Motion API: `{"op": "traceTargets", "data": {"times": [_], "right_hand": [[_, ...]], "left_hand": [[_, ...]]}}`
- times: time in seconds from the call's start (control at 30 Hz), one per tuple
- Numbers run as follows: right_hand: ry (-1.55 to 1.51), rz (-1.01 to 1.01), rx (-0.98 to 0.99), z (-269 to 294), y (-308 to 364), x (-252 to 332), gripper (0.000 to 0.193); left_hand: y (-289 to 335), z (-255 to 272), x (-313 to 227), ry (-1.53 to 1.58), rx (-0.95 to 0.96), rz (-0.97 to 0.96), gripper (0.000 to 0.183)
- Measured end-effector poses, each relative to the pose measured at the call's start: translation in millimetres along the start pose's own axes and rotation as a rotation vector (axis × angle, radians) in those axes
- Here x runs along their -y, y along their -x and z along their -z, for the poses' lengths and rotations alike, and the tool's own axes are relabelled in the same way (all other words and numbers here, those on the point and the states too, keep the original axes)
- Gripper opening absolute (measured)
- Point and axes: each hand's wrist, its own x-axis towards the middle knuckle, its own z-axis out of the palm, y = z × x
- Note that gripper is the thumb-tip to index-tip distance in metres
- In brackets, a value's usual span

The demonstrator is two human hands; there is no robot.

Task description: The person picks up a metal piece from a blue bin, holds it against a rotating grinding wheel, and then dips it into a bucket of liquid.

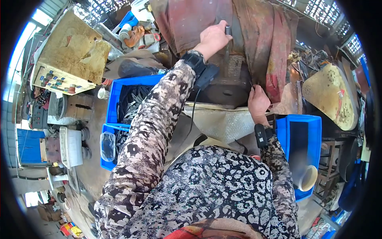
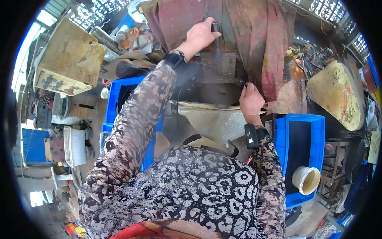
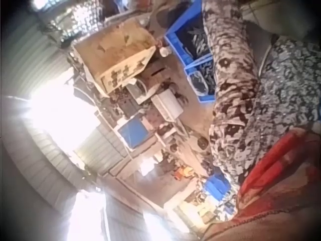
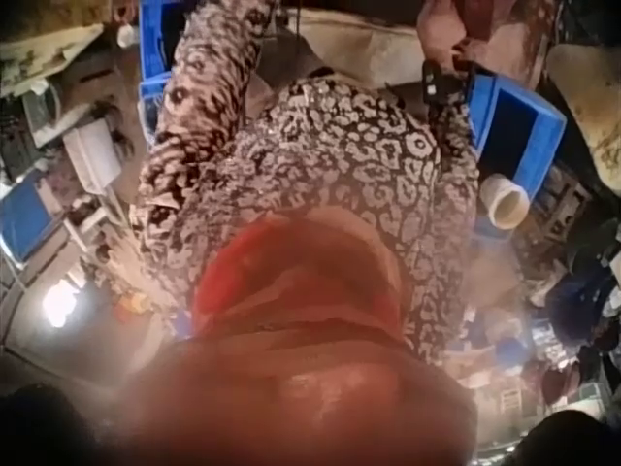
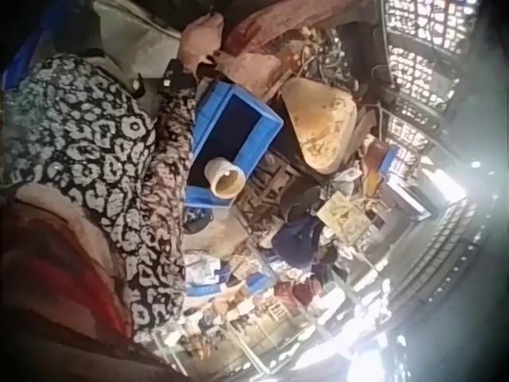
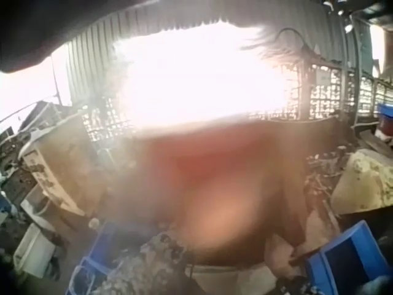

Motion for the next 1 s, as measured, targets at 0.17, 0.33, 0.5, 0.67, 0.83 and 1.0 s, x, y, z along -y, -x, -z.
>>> {"op": "traceTargets", "data": {"times": [0.17, 0.33, 0.5, 0.67, 0.83, 1.0], "right_hand": [[0.008, 0.032, 0.013, 5.9, -0.4, -0.7, 0.015], [0.01, 0.032, 0.011, 6.9, -1.0, -3.3, 0.014], [0.007, 0.036, 0.05, -4.2, 5.2, 11.1, 0.013], [0.025, 0.148, -0.009, -25.3, 11.5, 16.9, 0.018], [0.105, 0.065, 0.227, -30.3, -8.3, 95.5, 0.029], [0.212, 0.091, 0.206, -30.8, -8.2, 101.9, 0.03]], "left_hand": [[-13.6, -4.5, 5.0, -0.056, 0.022, 0.05, 0.047], [-15.7, -6.5, 2.2, -0.037, 0.025, 0.055, 0.047], [3.0, -13.4, 40.0, 0.024, -0.071, 0.033, 0.05], [103.2, -8.8, 156.3, 0.338, -0.21, -0.006, 0.038], [221.0, 55.4, 363.3, 0.266, -0.468, 0.338, 0.019], [339.6, 54.9, 430.1, 0.024, -0.453, 0.579, 0.018]]}}
